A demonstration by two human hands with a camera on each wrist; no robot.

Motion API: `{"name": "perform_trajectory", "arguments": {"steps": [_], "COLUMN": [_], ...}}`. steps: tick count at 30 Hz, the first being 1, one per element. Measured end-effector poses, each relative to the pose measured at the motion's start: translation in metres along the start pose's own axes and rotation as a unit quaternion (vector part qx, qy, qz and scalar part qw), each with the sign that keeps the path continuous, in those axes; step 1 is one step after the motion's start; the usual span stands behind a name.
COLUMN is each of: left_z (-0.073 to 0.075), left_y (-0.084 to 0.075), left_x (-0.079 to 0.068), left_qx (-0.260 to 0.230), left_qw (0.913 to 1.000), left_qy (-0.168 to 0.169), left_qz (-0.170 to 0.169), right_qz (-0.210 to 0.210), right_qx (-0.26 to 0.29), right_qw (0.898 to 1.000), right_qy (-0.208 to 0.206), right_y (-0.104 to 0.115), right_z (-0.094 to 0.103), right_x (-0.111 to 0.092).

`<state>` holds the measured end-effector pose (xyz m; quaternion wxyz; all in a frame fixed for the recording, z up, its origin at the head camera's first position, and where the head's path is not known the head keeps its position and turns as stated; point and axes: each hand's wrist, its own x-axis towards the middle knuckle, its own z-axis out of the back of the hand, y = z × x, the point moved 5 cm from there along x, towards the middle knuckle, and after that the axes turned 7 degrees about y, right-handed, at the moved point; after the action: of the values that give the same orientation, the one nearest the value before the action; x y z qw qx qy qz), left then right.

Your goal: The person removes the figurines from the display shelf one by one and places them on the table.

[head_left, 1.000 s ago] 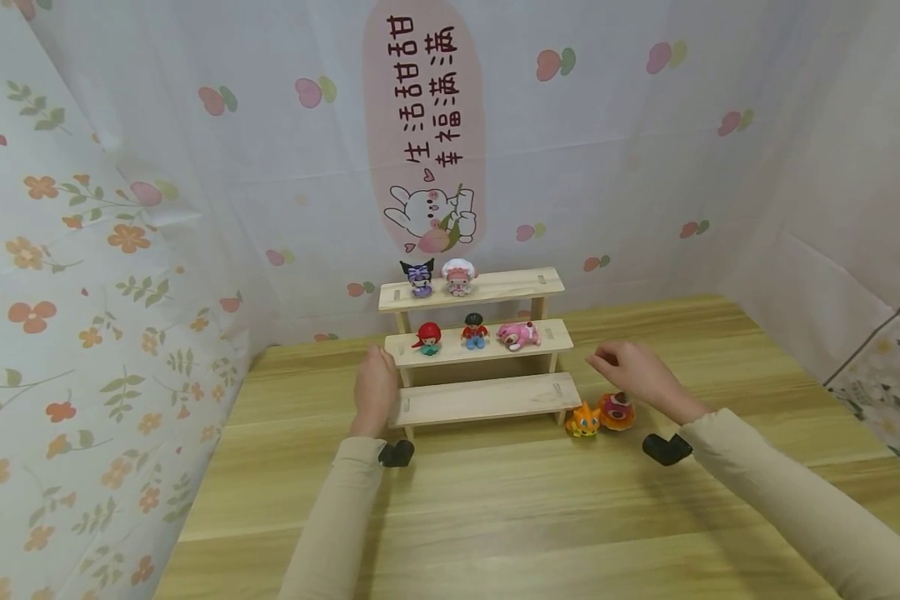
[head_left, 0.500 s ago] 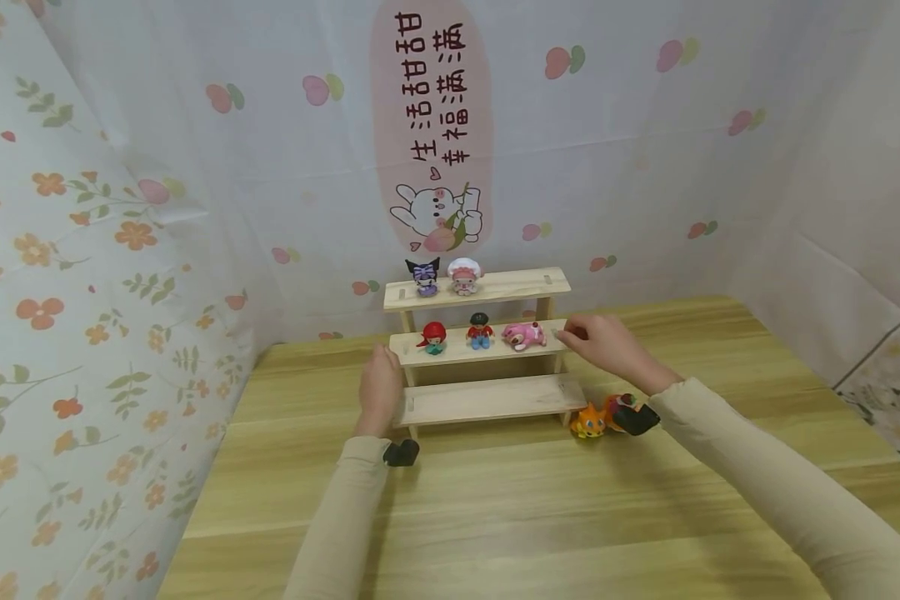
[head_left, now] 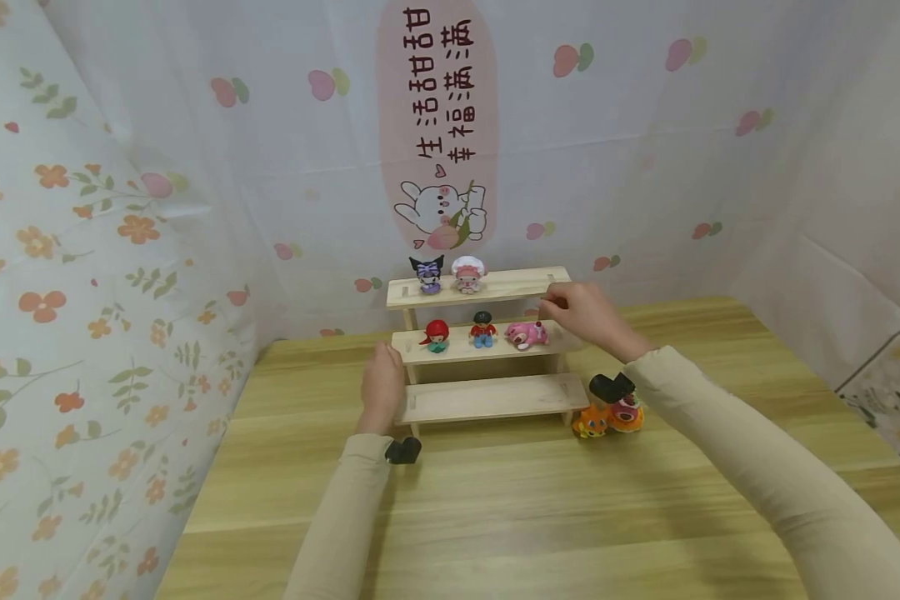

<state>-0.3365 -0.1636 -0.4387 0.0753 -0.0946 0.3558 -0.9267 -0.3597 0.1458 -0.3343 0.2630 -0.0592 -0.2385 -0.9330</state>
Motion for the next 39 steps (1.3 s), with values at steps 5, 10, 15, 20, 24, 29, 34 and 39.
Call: {"name": "perform_trajectory", "arguments": {"steps": [5, 10, 15, 20, 24, 29, 34, 39], "left_z": [0.000, 0.000, 0.001, 0.000, 0.000, 0.001, 0.001, 0.001], "left_y": [-0.002, -0.002, -0.002, -0.001, 0.000, -0.001, -0.001, -0.001], "left_x": [0.000, -0.002, -0.002, -0.001, 0.000, -0.001, -0.002, -0.002], "left_qx": [-0.001, -0.006, -0.013, -0.009, -0.010, -0.014, -0.013, -0.012], "left_qw": [1.0000, 1.0000, 0.9999, 0.9999, 0.9998, 0.9998, 0.9998, 0.9998], "left_qy": [-0.001, 0.001, 0.002, -0.007, -0.014, -0.010, -0.004, -0.006], "left_qz": [-0.004, 0.002, 0.007, 0.008, 0.006, 0.010, 0.015, 0.013], "right_qz": [-0.014, -0.024, -0.008, -0.014, -0.016, -0.011, -0.004, -0.003], "right_qx": [0.006, 0.020, 0.022, 0.016, 0.016, 0.016, 0.031, 0.045], "right_qw": [1.000, 1.000, 0.999, 0.999, 0.999, 1.000, 0.999, 0.998], "right_qy": [0.006, -0.004, -0.028, -0.030, -0.024, -0.021, -0.027, -0.035], "right_y": [0.007, 0.016, 0.026, 0.032, 0.038, 0.044, 0.047, 0.048], "right_z": [0.002, 0.003, 0.008, 0.013, 0.015, 0.012, 0.007, 0.005], "right_x": [0.012, 0.027, 0.042, 0.056, 0.066, 0.078, 0.088, 0.098]}}
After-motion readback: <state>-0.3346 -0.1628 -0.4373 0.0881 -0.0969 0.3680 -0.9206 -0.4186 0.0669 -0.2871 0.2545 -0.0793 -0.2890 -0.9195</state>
